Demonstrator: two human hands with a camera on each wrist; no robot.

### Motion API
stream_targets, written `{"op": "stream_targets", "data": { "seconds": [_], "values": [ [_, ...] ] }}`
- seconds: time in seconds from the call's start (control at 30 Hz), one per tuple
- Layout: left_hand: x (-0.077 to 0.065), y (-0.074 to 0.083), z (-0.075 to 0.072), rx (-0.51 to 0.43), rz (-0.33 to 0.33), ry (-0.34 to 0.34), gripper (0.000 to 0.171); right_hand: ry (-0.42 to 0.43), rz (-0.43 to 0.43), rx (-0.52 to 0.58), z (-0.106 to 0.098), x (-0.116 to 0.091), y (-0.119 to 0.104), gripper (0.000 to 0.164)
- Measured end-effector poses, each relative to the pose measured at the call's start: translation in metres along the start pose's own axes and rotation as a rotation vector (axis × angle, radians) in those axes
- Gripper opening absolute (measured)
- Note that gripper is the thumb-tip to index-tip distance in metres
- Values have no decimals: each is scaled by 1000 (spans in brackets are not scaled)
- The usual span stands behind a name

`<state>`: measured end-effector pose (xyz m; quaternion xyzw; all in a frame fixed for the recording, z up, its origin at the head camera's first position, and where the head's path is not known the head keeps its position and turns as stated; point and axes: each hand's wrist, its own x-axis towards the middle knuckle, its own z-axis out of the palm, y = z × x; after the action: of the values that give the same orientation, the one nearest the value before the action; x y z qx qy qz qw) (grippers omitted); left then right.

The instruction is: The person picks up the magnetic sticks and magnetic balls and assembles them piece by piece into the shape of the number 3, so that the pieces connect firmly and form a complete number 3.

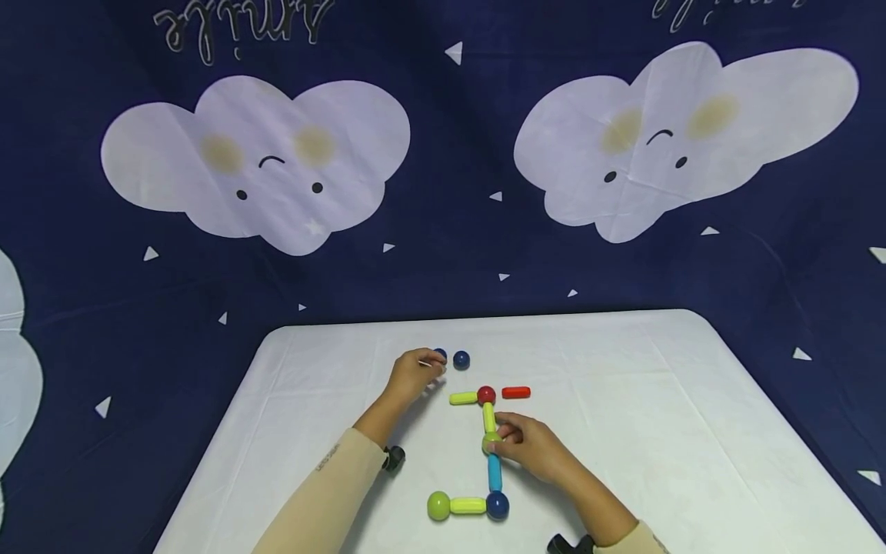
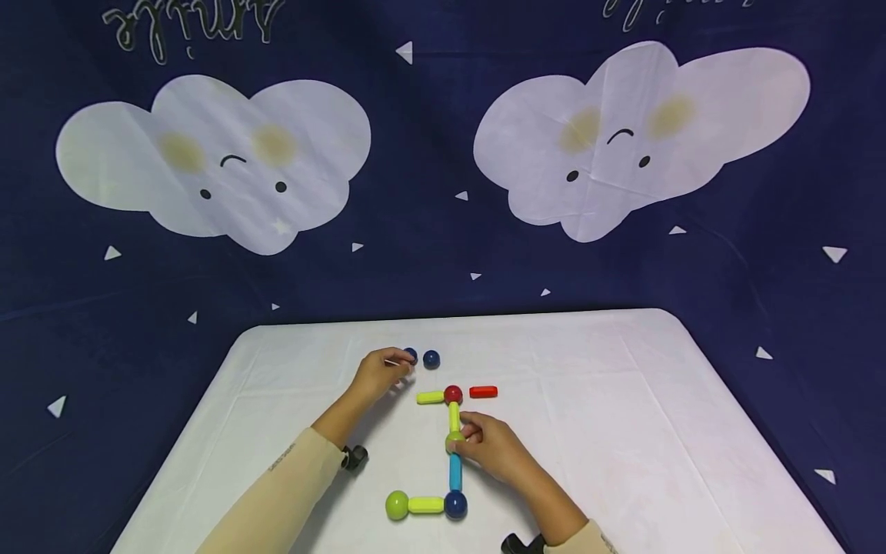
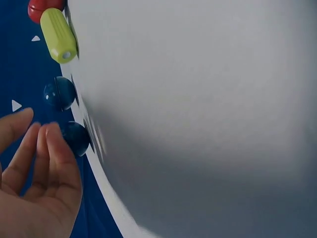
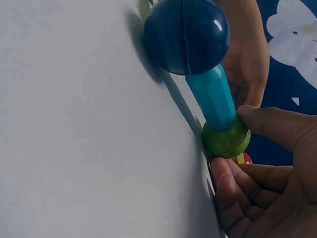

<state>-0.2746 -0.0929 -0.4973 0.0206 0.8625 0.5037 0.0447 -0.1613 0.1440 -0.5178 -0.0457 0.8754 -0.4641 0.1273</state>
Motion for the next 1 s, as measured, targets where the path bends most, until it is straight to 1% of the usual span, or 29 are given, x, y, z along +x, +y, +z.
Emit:
{"op": "stream_targets", "data": {
  "seconds": [0.13, 0.23, 0.3, 0.37, 0.43, 0.57, 0.77, 0.87, 1.0],
  "values": [
    [7, -1, -2, -8, 27, 73, 22, -8, -9, 8, 0, 0, 1, 64],
    [12, -2, -3, 14, 35, 127, 24, -9, -10, 17, 0, 0, 1, 64],
    [14, -2, -3, 37, 26, 149, 25, -11, -9, 18, 0, 0, 1, 65],
    [16, -3, -2, 60, 14, 155, 27, -9, -8, 21, -1, 0, 0, 64],
    [17, -3, -2, 78, 3, 149, 29, -10, -5, 18, -1, -1, 0, 64],
    [19, -4, -1, 90, -7, 115, 33, -11, -5, 15, -2, -1, -1, 64],
    [21, -5, 0, 98, -7, 64, 29, -17, -9, 24, -1, -2, -1, 64],
    [21, -7, -1, 80, -14, 44, 27, -17, -9, 23, -2, -2, -1, 64],
    [21, -8, -3, 45, -52, 24, 25, -15, -11, 21, -2, -1, 0, 64]
  ]
}}
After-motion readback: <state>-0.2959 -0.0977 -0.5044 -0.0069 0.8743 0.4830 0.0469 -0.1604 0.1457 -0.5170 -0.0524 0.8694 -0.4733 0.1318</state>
